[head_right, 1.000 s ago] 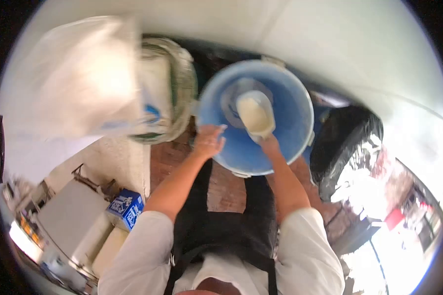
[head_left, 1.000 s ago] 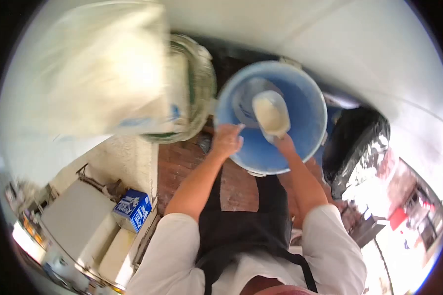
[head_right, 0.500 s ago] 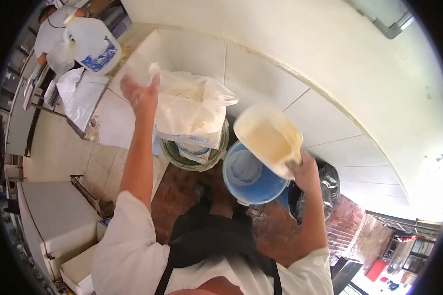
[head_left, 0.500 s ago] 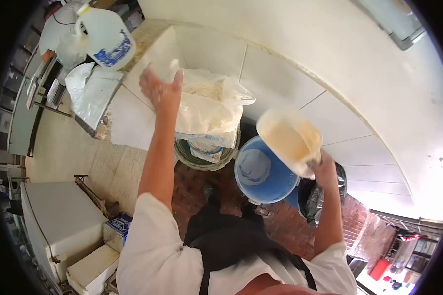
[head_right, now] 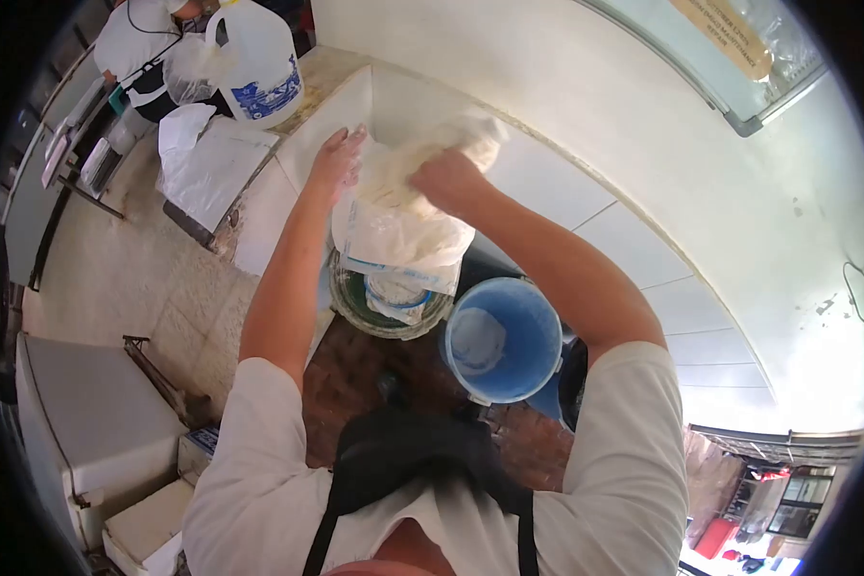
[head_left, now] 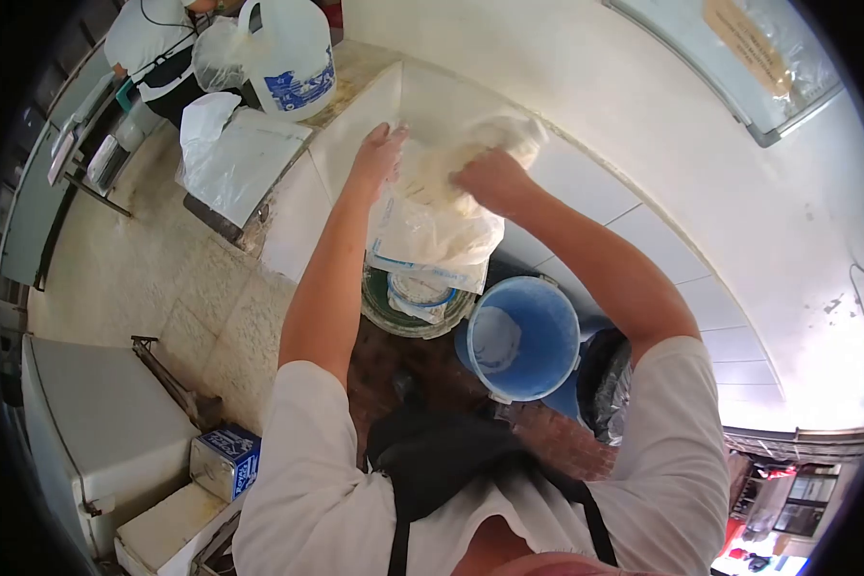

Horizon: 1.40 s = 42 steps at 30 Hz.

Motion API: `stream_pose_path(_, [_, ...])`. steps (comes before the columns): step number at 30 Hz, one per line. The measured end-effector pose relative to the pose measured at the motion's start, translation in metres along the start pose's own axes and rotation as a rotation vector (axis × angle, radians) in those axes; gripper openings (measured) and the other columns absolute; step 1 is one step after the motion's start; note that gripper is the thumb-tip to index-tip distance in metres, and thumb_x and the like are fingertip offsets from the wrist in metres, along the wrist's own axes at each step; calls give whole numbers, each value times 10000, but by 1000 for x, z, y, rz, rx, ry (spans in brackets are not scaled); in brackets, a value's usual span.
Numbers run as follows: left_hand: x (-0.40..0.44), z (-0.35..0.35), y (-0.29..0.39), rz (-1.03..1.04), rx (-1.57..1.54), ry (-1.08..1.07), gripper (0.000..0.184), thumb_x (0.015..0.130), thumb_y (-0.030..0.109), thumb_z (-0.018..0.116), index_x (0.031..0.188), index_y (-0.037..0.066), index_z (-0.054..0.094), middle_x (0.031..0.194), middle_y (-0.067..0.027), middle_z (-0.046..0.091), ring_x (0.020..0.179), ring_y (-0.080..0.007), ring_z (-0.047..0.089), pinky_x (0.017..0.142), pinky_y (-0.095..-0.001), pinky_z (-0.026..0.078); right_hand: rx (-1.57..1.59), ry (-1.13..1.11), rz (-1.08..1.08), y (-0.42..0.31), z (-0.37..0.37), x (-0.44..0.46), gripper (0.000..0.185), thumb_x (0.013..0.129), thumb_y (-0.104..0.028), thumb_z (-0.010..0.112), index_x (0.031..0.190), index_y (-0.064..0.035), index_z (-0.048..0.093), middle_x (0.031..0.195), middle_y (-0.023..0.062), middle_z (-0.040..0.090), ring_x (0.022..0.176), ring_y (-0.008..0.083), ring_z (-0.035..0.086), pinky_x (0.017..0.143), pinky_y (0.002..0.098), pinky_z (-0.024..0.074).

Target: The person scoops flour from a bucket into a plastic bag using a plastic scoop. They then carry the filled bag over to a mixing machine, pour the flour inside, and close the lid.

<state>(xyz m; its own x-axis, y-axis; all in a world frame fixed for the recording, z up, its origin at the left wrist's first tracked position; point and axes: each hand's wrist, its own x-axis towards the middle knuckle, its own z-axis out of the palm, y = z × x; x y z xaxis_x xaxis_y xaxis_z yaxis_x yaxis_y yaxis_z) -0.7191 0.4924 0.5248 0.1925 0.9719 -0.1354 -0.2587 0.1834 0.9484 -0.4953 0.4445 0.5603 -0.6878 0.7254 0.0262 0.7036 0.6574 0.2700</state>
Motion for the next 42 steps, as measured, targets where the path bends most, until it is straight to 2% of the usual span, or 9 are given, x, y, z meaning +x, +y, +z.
stream_pose_path(10, [17, -9, 0, 10, 97, -23, 510, 918, 509, 651, 1034, 53, 456, 608, 41, 375, 454, -65, 315, 399, -257, 244, -262, -61, -77, -1, -33, 15, 107, 785, -149, 626, 852, -178, 705, 707, 54, 665, 764, 260, 686, 764, 407, 509])
stream_pose_path(18, [38, -7, -12, 41, 260, 10, 608, 901, 477, 677, 1243, 7, 499, 652, -25, 497, 527, -149, 471, 483, -299, 392, 300, 167, 747, 32, -10, -69, 226, 861, -214, 669, 1025, -58, 676, 910, 139, 719, 854, 327, 693, 724, 440, 522])
stream_pose_path(21, [69, -5, -40, 402, 1066, 449, 568, 860, 413, 714, 1245, 39, 526, 860, -109, 599, 813, -253, 599, 737, -398, 481, 768, 411, 1131, 42, 24, -136, 374, 858, -280, 727, 1123, -29, 647, 939, 150, 716, 847, 282, 680, 749, 399, 510])
stream_pose_path(24, [28, 54, -23, 895, 1137, 683, 558, 841, 398, 690, 1273, 68, 561, 1136, -164, 593, 1151, -325, 521, 985, -471, 402, 1082, 562, 1337, 16, 65, -199, 418, 866, -257, 747, 1192, -23, 628, 944, 110, 703, 842, 193, 645, 771, 343, 499])
stream_pose_path(27, [39, 118, -80, 1007, 1011, 189, 500, 821, 394, 707, 1219, 112, 597, 1269, -146, 573, 1281, -341, 463, 1049, -498, 368, 1307, 723, 1430, -13, 103, -244, 385, 886, -208, 741, 1199, -15, 627, 968, 59, 687, 857, 134, 610, 780, 312, 493])
stream_pose_path(29, [26, 161, -111, 574, 1507, -129, 474, 835, 384, 686, 1240, 151, 609, 1289, -122, 576, 1280, -354, 452, 1040, -521, 371, 1441, 805, 1471, -31, 115, -266, 339, 901, -171, 730, 1180, -6, 632, 1008, 39, 678, 881, 122, 604, 794, 302, 493])
stream_pose_path(32, [54, 152, -201, 740, 1806, -190, 422, 840, 381, 673, 1202, 169, 628, 1228, -123, 616, 1214, -352, 511, 1006, -523, 396, 1487, 710, 1548, -43, 146, -308, 336, 900, -168, 729, 1178, -6, 630, 996, 38, 677, 883, 121, 604, 802, 301, 494])
stream_pose_path(35, [53, 163, -173, 513, 1818, -250, 360, 928, 334, 496, 1202, 168, 660, 1276, -125, 588, 1247, -329, 494, 1053, -549, 343, 1516, 625, 1511, -52, 159, -343, 317, 899, -177, 728, 1149, -2, 641, 994, 47, 681, 883, 128, 609, 796, 302, 493])
stream_pose_path(42, [37, 159, -119, 631, 1247, 299, 475, 955, 455, 499, 1251, 102, 612, 1286, -195, 590, 1238, -371, 506, 1027, -465, 394, 1604, 290, 1494, -68, 238, -434, 367, 847, -182, 763, 1142, 8, 656, 986, 63, 685, 865, 138, 608, 808, 321, 480])
